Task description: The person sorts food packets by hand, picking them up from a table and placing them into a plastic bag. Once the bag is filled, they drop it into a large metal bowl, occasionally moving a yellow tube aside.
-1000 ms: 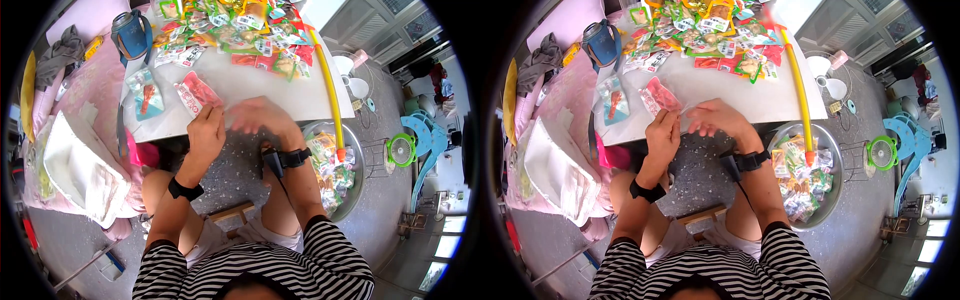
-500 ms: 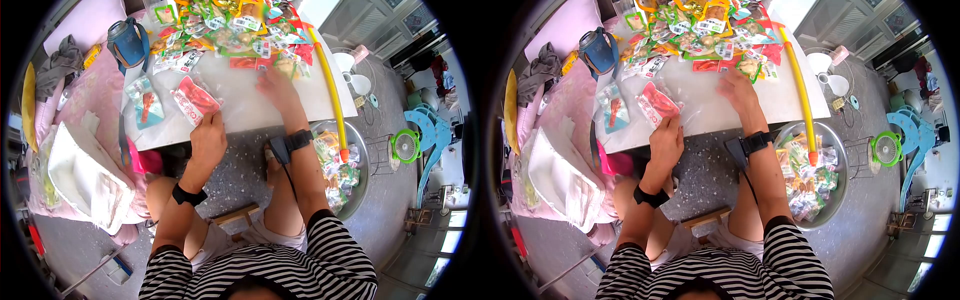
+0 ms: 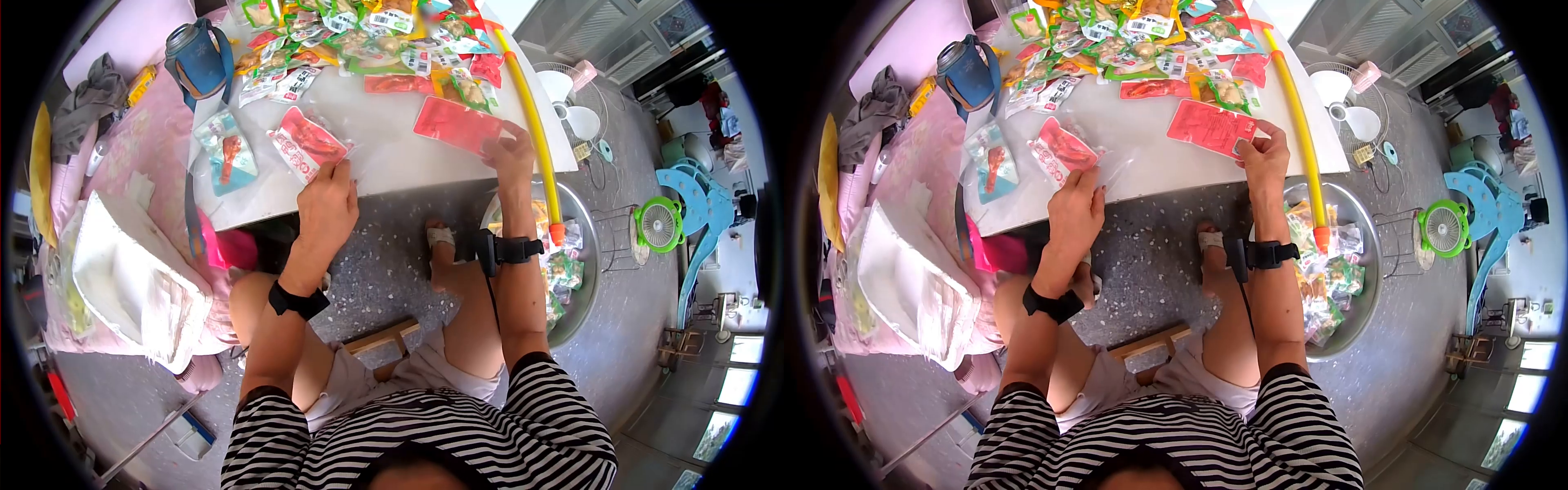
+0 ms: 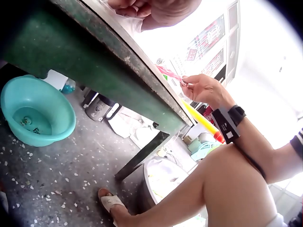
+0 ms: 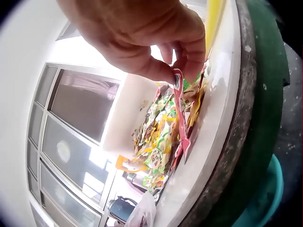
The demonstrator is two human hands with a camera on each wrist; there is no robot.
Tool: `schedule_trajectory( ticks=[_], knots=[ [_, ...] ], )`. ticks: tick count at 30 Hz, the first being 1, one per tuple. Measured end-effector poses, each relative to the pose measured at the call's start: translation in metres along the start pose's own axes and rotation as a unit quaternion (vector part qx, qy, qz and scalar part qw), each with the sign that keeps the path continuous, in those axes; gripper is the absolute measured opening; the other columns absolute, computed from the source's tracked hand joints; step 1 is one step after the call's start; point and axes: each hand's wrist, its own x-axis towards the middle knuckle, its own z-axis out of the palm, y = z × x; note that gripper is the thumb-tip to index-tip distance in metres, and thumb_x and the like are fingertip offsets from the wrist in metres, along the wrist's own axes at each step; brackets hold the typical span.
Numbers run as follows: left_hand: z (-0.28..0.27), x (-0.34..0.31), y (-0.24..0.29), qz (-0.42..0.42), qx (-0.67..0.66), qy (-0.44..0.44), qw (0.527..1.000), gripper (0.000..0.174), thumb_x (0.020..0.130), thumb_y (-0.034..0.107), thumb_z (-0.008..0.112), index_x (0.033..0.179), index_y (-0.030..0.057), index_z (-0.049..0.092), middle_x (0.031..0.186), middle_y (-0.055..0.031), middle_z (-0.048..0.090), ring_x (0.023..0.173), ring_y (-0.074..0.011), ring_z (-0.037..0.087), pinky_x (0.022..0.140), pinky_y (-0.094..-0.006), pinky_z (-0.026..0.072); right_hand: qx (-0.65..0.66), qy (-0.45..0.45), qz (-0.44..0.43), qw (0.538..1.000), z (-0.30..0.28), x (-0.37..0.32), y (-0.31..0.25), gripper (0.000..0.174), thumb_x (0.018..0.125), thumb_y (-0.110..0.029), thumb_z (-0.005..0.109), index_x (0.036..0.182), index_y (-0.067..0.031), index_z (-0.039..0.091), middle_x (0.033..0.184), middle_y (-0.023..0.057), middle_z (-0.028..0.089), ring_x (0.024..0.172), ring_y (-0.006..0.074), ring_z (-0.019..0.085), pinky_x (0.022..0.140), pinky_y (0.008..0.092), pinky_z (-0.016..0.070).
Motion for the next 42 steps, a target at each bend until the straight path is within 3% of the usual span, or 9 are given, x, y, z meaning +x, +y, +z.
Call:
schedule_trajectory(
  ticks=[5, 8, 13, 19, 22, 27, 31, 34, 42],
  knots=[
    [0.001, 0.002, 0.002, 0.004, -0.016, 0.035, 0.999, 0.014, 0.079, 0.003, 0.061, 0.092, -0.0002, 0.059, 0.088, -0.016, 0.06, 0.071, -0.0358, 0.063, 0.06, -0.0434, 0.0504, -0.116, 0.003, -0.242, 0.963, -0.004, -0.004, 0.01, 0.023, 0.077, 0.01, 0.059, 0.098, 0.001, 0.063, 0.087, 0.0059, 0.062, 0.075, 0.0159, 0.06, 0.065, 0.0293, 0.05],
    [0.002, 0.002, 0.0, 0.0, -0.023, 0.029, 0.999, 0.01, 0.079, 0.004, 0.061, 0.088, 0.0011, 0.06, 0.087, -0.015, 0.06, 0.07, -0.0358, 0.062, 0.058, -0.0432, 0.0497, -0.255, -0.013, -0.49, 0.833, 0.004, -0.012, -0.004, 0.032, 0.07, 0.015, 0.054, 0.093, -0.0032, 0.066, 0.098, 0.0074, 0.063, 0.087, 0.0258, 0.058, 0.074, 0.0338, 0.0494],
    [0.004, 0.003, -0.002, 0.008, -0.032, 0.051, 0.998, 0.006, 0.079, 0.004, 0.062, 0.084, 0.002, 0.059, 0.083, -0.0136, 0.059, 0.067, -0.0352, 0.061, 0.056, -0.0431, 0.0484, -0.301, -0.147, -0.37, 0.866, -0.015, -0.006, 0.026, 0.023, 0.072, 0.004, 0.062, 0.092, -0.005, 0.07, 0.11, 0.0123, 0.062, 0.098, 0.0359, 0.056, 0.08, 0.042, 0.0495],
    [0.002, 0.002, 0.004, 0.013, -0.03, 0.074, 0.997, 0.006, 0.078, 0.005, 0.063, 0.08, 0.0034, 0.059, 0.078, -0.0122, 0.056, 0.065, -0.0341, 0.06, 0.055, -0.0431, 0.0481, -0.463, -0.035, -0.232, 0.855, 0.007, -0.004, 0.022, 0.039, 0.072, -0.022, 0.078, 0.1, 0.0009, 0.064, 0.102, 0.0174, 0.063, 0.092, 0.0367, 0.057, 0.077, 0.0432, 0.0495],
    [0.001, 0.0, 0.005, 0.023, -0.015, 0.085, 0.996, 0.006, 0.077, 0.006, 0.064, 0.081, 0.0046, 0.06, 0.077, -0.0116, 0.056, 0.063, -0.0331, 0.06, 0.054, -0.0419, 0.0477, -0.44, -0.007, -0.285, 0.851, 0.023, -0.014, 0.017, 0.046, 0.068, -0.024, 0.081, 0.101, 0.0021, 0.063, 0.09, 0.0183, 0.066, 0.083, 0.0346, 0.06, 0.072, 0.0418, 0.0496],
    [0.002, -0.002, 0.005, 0.019, -0.008, 0.092, 0.996, 0.009, 0.078, 0.006, 0.066, 0.087, 0.0062, 0.064, 0.079, -0.0102, 0.058, 0.062, -0.0315, 0.06, 0.054, -0.04, 0.0472, -0.096, -0.203, -0.037, 0.974, 0.01, 0.009, 0.027, 0.039, 0.072, -0.016, 0.081, 0.102, 0.0022, 0.064, 0.083, 0.0083, 0.069, 0.07, 0.0154, 0.064, 0.061, 0.0281, 0.0488],
    [0.004, -0.001, 0.003, 0.015, -0.037, 0.115, 0.993, 0.009, 0.079, 0.006, 0.066, 0.088, 0.0058, 0.065, 0.079, -0.0109, 0.059, 0.061, -0.0319, 0.06, 0.054, -0.0396, 0.0473, 0.206, -0.17, 0.05, 0.962, 0.006, -0.018, -0.005, 0.027, 0.083, -0.01, 0.071, 0.106, 0.0024, 0.063, 0.088, 0.0076, 0.069, 0.076, 0.0105, 0.065, 0.061, 0.0255, 0.0511],
    [0.003, 0.0, 0.002, 0.0, -0.061, 0.131, 0.989, 0.009, 0.08, 0.006, 0.066, 0.089, 0.0052, 0.066, 0.078, -0.0114, 0.059, 0.059, -0.0313, 0.06, 0.053, -0.0385, 0.0465, 0.223, -0.273, 0.121, 0.928, -0.01, -0.021, -0.02, 0.023, 0.088, -0.009, 0.065, 0.108, 0.0024, 0.062, 0.092, 0.0078, 0.069, 0.072, 0.0102, 0.065, 0.056, 0.0225, 0.0511],
    [-0.002, 0.003, 0.004, 0.007, -0.064, 0.145, 0.987, 0.012, 0.081, 0.004, 0.065, 0.092, 0.0035, 0.067, 0.076, -0.0112, 0.058, 0.058, -0.0288, 0.059, 0.051, -0.0364, 0.045, 0.109, -0.376, 0.155, 0.907, 0.015, -0.049, -0.013, 0.02, 0.09, -0.013, 0.064, 0.103, 0.0015, 0.064, 0.07, -0.0038, 0.059, 0.048, -0.0007, 0.038, 0.04, 0.0186, 0.0212]
  ],
)
